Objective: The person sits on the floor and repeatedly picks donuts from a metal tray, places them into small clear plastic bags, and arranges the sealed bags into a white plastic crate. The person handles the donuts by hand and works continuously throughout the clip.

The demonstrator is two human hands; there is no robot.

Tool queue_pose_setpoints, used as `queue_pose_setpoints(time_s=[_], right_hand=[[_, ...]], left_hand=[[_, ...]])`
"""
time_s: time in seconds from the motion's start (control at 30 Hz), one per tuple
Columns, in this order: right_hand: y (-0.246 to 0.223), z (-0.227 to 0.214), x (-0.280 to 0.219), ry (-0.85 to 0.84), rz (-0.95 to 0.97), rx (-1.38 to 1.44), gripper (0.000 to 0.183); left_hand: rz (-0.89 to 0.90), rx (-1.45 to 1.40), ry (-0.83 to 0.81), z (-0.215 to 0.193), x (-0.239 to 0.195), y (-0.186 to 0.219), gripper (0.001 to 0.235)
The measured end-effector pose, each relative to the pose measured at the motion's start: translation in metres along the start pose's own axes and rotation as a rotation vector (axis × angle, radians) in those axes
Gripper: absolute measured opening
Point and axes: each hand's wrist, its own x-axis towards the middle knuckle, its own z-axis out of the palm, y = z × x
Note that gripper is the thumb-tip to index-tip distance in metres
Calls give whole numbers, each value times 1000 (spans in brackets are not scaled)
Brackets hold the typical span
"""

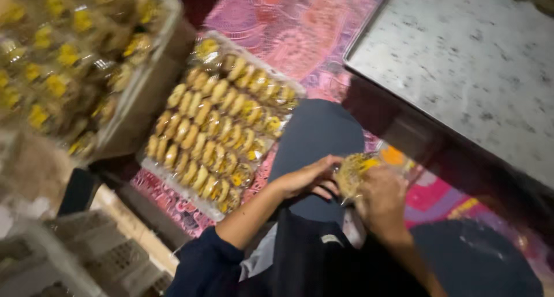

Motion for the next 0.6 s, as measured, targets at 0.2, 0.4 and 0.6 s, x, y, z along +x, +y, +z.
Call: queue_pose_setpoints(time_s=[0.2,0.4,0.6], right_hand=[[-58,-21,57,-108,-169,-20,47],[-30,-40,10,-46,261,29,51],[6,-33,-76,13,456,-70,56]], left_hand=[[437,76,402,-44,-20,25,68],[436,-222,994,-225,-13,96,40],[584,-405,1040,-318,41,133,40]])
